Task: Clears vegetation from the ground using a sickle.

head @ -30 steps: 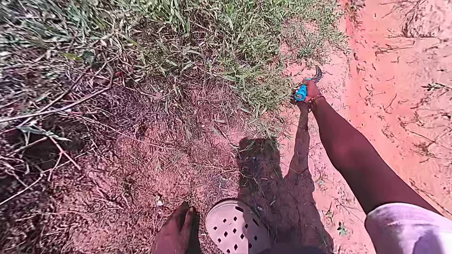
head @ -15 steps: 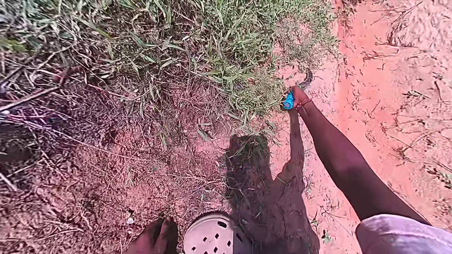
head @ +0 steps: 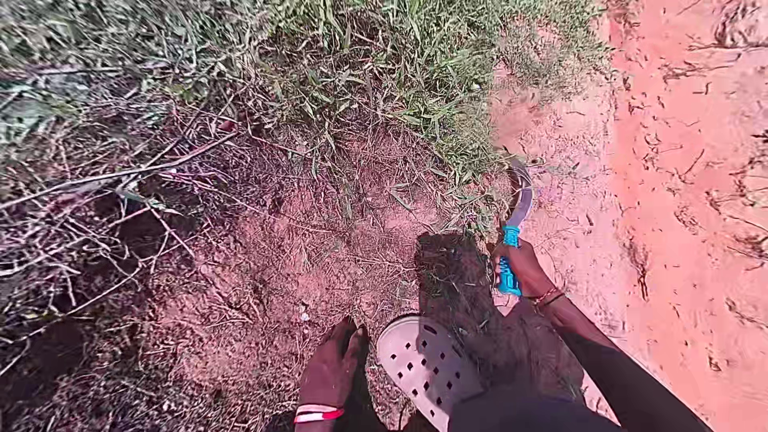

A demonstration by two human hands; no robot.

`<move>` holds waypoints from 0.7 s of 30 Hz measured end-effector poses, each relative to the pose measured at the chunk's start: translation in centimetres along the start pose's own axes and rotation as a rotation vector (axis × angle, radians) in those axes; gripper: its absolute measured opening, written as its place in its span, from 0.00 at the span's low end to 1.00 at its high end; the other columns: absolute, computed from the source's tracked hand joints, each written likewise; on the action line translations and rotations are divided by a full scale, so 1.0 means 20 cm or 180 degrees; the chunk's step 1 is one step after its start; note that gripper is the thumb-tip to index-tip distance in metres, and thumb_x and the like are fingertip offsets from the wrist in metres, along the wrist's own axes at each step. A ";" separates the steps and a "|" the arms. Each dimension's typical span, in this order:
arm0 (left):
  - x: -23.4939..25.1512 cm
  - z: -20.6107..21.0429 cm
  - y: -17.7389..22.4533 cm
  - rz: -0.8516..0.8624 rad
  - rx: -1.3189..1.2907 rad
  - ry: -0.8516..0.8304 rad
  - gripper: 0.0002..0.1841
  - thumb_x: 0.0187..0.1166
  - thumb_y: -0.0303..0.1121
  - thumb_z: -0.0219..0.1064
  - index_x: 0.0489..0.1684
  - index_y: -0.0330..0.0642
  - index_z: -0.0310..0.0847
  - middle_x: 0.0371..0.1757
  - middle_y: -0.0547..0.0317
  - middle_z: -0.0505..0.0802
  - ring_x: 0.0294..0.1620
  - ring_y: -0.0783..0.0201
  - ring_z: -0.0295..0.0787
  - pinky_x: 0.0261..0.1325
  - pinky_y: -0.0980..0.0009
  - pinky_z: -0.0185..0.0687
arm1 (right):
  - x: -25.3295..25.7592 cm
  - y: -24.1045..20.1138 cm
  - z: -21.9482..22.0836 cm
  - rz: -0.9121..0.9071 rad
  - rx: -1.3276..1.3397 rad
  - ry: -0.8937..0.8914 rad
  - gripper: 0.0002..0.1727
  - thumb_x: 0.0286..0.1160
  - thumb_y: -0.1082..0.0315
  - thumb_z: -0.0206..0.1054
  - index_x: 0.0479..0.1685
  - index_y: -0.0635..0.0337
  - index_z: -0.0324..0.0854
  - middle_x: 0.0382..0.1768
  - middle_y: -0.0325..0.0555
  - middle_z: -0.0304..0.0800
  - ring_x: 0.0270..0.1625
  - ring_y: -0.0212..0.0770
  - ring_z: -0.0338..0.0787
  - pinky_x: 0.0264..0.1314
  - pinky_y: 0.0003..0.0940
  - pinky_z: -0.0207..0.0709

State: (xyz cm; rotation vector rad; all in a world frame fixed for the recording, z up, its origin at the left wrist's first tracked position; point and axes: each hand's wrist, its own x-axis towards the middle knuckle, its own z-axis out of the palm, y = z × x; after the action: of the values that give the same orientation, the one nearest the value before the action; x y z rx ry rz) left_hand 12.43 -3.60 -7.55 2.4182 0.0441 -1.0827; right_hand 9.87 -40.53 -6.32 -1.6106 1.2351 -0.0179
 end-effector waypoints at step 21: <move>-0.17 -0.02 -0.19 0.0305 -0.1132 0.0380 0.25 0.89 0.37 0.57 0.80 0.33 0.72 0.70 0.34 0.87 0.73 0.43 0.84 0.79 0.44 0.73 | 0.26 -0.07 -0.02 -0.0160 0.1751 0.1009 0.07 0.78 0.73 0.61 0.48 0.65 0.70 0.23 0.47 0.77 0.17 0.39 0.81 0.21 0.36 0.82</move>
State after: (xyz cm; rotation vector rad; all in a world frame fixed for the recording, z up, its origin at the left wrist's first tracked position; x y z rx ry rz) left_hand 9.57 0.46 -6.58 2.1370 0.1464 -0.8096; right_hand 12.91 -44.59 -7.88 -1.1787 1.2838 -0.6135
